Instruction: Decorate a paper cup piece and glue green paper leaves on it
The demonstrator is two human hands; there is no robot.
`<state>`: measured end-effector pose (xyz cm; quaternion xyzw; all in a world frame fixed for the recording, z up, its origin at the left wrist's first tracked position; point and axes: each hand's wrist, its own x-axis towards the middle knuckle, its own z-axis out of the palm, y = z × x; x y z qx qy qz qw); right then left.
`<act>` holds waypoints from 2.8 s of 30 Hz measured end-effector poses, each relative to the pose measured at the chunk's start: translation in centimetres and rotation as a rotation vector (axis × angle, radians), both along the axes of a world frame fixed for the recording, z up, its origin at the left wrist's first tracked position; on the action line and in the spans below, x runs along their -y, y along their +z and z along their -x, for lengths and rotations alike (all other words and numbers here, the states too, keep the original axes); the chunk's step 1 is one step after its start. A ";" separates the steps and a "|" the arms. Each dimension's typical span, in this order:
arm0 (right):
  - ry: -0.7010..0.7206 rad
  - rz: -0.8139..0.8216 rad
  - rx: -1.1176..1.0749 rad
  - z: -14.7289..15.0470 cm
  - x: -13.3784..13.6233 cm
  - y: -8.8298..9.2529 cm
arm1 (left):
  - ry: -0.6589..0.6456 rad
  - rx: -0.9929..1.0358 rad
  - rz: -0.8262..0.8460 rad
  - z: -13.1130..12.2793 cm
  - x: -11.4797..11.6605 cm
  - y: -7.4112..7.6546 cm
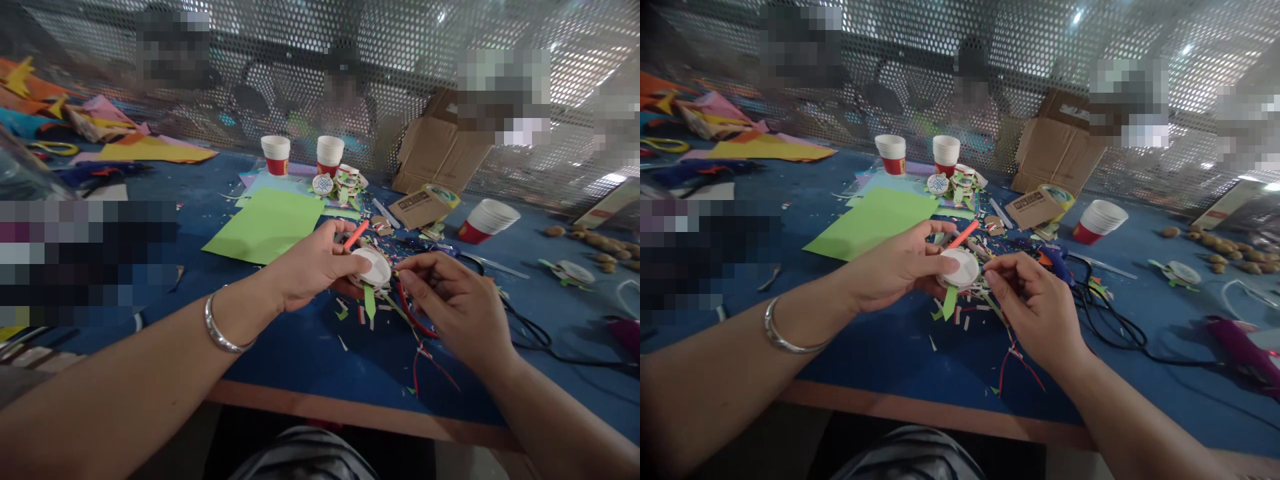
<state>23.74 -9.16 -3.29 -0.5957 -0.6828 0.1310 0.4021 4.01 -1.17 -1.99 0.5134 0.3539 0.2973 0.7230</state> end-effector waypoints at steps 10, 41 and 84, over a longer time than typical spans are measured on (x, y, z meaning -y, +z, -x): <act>0.075 -0.188 0.148 0.4 0.5 -0.3 | 0.009 0.005 -0.006 -0.7 0.5 -0.1; 0.119 -0.372 0.170 0.1 1.2 0.1 | -0.007 -0.289 -0.351 2.1 0.7 0.4; 0.203 0.095 0.095 0.0 -0.3 -0.9 | 0.031 -0.707 -0.946 3.7 -1.7 1.5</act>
